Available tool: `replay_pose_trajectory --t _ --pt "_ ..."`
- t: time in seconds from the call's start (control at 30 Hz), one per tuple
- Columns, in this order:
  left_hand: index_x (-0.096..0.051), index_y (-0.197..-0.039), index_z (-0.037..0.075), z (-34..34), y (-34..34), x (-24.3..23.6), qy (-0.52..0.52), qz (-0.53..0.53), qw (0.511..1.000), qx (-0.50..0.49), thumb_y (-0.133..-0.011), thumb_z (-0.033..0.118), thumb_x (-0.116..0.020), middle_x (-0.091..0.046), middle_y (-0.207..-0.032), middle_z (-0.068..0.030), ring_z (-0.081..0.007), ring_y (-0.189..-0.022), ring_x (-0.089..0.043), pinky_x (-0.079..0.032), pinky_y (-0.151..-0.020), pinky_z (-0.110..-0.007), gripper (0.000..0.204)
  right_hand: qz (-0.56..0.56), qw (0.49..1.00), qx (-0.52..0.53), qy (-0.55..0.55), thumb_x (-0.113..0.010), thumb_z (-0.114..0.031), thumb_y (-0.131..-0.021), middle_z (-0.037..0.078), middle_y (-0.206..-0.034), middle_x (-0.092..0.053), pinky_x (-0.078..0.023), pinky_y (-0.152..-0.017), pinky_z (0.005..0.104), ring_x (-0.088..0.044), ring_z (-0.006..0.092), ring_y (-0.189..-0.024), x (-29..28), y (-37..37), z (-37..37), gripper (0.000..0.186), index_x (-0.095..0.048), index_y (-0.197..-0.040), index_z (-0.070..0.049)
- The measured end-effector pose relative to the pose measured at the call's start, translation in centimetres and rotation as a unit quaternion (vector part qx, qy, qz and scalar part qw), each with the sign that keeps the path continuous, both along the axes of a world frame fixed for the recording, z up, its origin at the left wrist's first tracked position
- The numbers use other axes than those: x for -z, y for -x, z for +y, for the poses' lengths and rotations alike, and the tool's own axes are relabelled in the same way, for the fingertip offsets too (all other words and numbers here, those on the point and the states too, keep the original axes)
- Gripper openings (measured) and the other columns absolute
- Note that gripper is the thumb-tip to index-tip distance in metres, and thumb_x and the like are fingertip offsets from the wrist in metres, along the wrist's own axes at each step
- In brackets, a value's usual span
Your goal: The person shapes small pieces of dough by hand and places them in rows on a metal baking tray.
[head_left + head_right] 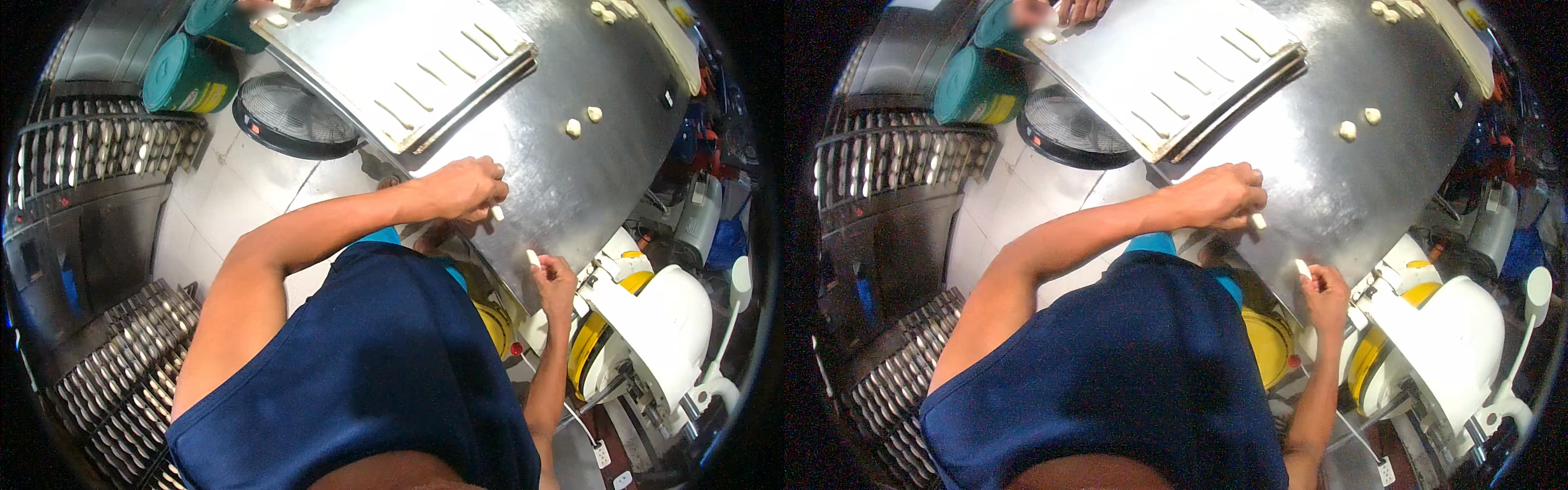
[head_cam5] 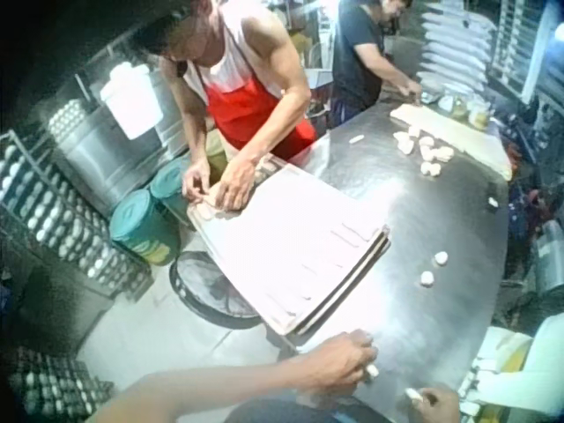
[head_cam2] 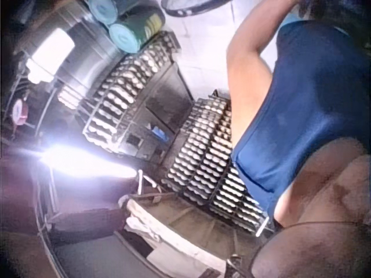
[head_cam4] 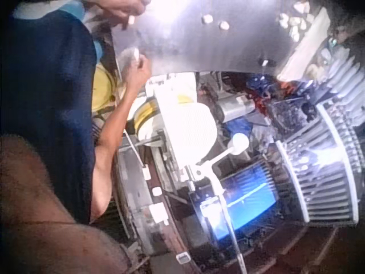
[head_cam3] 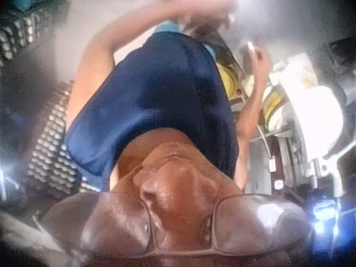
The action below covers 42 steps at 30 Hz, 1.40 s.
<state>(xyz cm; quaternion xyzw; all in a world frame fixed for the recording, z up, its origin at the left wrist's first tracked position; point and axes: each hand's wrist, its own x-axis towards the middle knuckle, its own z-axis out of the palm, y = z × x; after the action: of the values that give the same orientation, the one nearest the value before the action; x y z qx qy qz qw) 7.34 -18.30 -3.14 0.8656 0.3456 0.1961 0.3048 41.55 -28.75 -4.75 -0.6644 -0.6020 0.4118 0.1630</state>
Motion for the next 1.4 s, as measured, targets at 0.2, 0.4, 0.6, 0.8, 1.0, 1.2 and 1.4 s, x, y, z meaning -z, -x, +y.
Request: replay_pose_trajectory --t 0.2,0.4,0.6,0.8,1.0,1.2,1.4 --pt "-0.072 -0.105 0.009 4.6 16.6 -7.2 -0.083 0.053 0.986 -0.134 -0.081 0.010 -0.071 -0.065 -0.099 -0.0090 -0.0300 -0.104 -0.063 -0.051 -0.097 -0.044 0.024 0.068 0.996 0.020 -0.052 -0.078 -0.011 -0.093 0.003 -0.088 -0.070 -0.050 -0.068 0.0261 -0.060 0.0075 -0.075 -4.1 11.4 7.1 0.016 -0.075 -0.103 0.001" --pt "-0.072 -0.112 0.006 6.1 24.3 -1.8 -0.028 0.111 0.983 -0.143 -0.080 0.013 -0.077 -0.067 -0.112 -0.0106 -0.0317 -0.108 -0.062 -0.052 -0.100 -0.043 0.034 0.095 0.957 -0.120 -0.246 -0.081 -0.018 -0.085 0.012 -0.086 -0.071 -0.054 -0.074 0.0338 -0.067 0.0221 -0.079 -8.3 31.0 16.9 0.023 -0.075 -0.098 0.000" --pt "-0.070 -0.112 0.002 5.1 24.9 0.2 -0.033 -0.044 0.970 -0.236 -0.080 0.012 -0.084 -0.066 -0.116 -0.0125 -0.0308 -0.102 -0.066 -0.058 -0.089 -0.039 0.037 -0.077 0.914 -0.247 -0.313 -0.076 -0.027 -0.087 0.014 -0.090 -0.076 -0.054 -0.077 0.0449 -0.071 0.0333 -0.088 -2.6 38.3 22.7 0.027 -0.079 -0.100 -0.004" --pt "-0.073 -0.107 0.004 5.2 25.6 0.6 -0.056 -0.072 0.965 -0.245 -0.082 0.013 -0.085 -0.068 -0.107 -0.0096 -0.0285 -0.096 -0.067 -0.060 -0.081 -0.035 0.029 -0.073 0.923 -0.229 -0.302 -0.075 -0.028 -0.084 0.011 -0.085 -0.075 -0.041 -0.093 0.0497 -0.068 0.0320 -0.088 -3.0 38.1 22.1 0.022 -0.081 -0.094 -0.009" --pt "-0.075 -0.107 0.007 5.2 24.9 0.5 -0.065 -0.045 0.968 -0.239 -0.080 0.018 -0.087 -0.069 -0.106 -0.0082 -0.0266 -0.102 -0.065 -0.058 -0.087 -0.038 0.031 -0.122 0.912 -0.249 -0.302 -0.074 -0.027 -0.084 0.007 -0.080 -0.073 -0.036 -0.096 0.0519 -0.064 0.0292 -0.089 -3.6 37.4 21.6 0.019 -0.081 -0.091 -0.009" --pt "-0.076 -0.112 0.008 5.1 24.6 -0.7 -0.037 -0.065 0.963 -0.258 -0.077 0.020 -0.090 -0.069 -0.113 -0.0099 -0.0286 -0.109 -0.066 -0.056 -0.093 -0.039 0.039 -0.079 0.911 -0.241 -0.325 -0.076 -0.029 -0.085 0.008 -0.089 -0.075 -0.036 -0.099 0.0511 -0.065 0.0302 -0.094 -2.7 36.8 21.2 0.024 -0.079 -0.097 -0.008" --pt "-0.076 -0.109 0.006 4.7 23.5 -2.4 -0.125 -0.101 0.932 -0.325 -0.080 0.014 -0.086 -0.072 -0.109 -0.0120 -0.0297 -0.106 -0.068 -0.055 -0.091 -0.039 0.032 -0.051 0.944 -0.055 -0.320 -0.078 -0.020 -0.086 0.017 -0.110 -0.072 -0.052 -0.090 0.0454 -0.066 0.0340 -0.104 -3.9 26.2 21.6 0.028 -0.074 -0.108 -0.002"
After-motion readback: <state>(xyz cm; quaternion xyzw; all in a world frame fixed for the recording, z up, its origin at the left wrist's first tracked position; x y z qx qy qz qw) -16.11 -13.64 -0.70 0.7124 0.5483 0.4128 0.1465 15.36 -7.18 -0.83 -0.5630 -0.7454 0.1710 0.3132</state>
